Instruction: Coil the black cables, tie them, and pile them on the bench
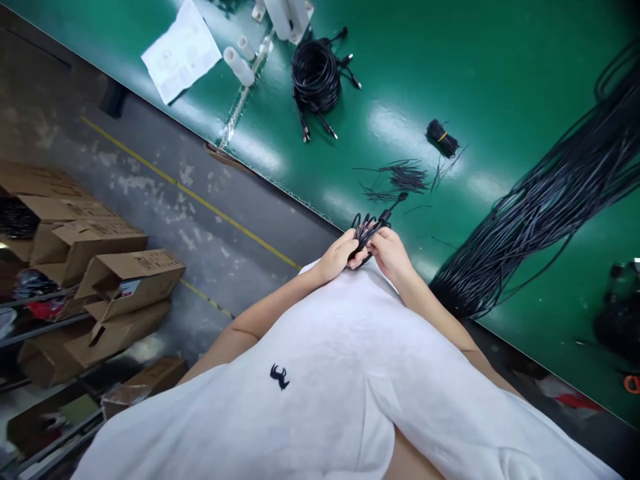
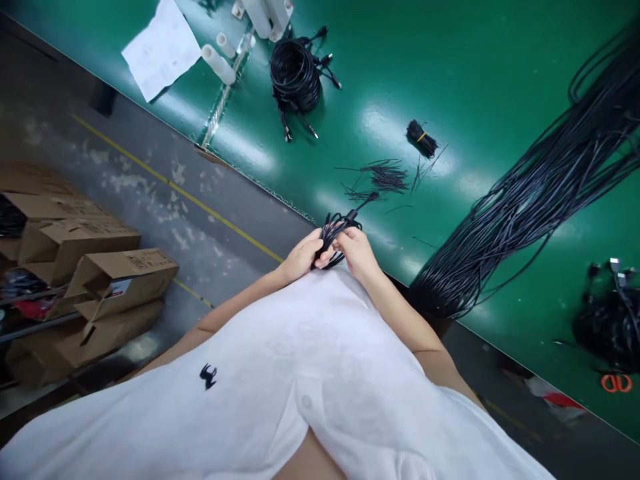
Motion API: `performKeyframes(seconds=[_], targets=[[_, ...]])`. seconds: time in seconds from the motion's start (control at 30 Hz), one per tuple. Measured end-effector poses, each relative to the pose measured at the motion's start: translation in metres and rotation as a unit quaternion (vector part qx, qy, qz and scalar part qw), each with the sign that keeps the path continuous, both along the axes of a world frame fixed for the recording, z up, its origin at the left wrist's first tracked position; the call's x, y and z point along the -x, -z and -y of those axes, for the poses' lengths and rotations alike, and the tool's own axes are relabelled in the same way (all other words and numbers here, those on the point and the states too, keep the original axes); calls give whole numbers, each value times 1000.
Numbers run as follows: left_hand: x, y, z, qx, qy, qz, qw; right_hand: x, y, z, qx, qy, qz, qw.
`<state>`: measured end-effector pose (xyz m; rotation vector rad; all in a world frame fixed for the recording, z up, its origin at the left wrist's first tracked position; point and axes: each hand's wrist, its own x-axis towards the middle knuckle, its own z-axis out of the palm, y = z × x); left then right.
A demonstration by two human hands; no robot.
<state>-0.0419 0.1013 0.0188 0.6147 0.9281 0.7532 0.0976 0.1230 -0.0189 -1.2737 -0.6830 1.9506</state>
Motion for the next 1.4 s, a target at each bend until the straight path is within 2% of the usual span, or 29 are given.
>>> performKeyframes(seconds=[0.17,0.27,0.33,0.4,0.47,0.57,0.63,0.7,0.77,0.9,0.97,1.07,1.17,1.27,1.4], targets=[[20,6,8,24,-65,35,997,17,-5,-4,8,-41,-60,997],[31,9,14,-4,-76,22,997,27,0,3,6,-67,-59,996],[38,10,18,-47,-56,-25,997,32,1,6,-1,-90,-21,996],[43,11,23,-88,-36,-110,989,34,-1,8,-41,-119,59,990],[47,9,27,-111,-16,-193,975,33,-6,8,-100,-169,127,972],[50,7,29,-124,18,-269,955,27,-13,6,-162,-253,161,940],[51,6,29,-135,40,-305,942,25,-15,6,-187,-274,186,925],[51,7,30,-154,59,-337,927,26,-15,9,-233,-285,250,896],[50,10,31,-175,66,-365,912,28,-15,15,-309,-291,349,835],[49,15,32,-208,54,-393,894,29,-16,18,-471,-309,531,633],[50,14,31,-202,47,-393,896,25,-21,11,-544,-340,548,537],[55,8,26,-167,53,-361,916,18,-32,-6,-667,-387,474,425],[59,1,23,-151,83,-335,926,15,-43,-19,-762,-398,374,349],[58,-4,23,-114,110,-307,938,14,-50,-25,-796,-408,340,290],[55,-7,25,-42,119,-166,978,9,-56,-31,-832,-427,295,194]])
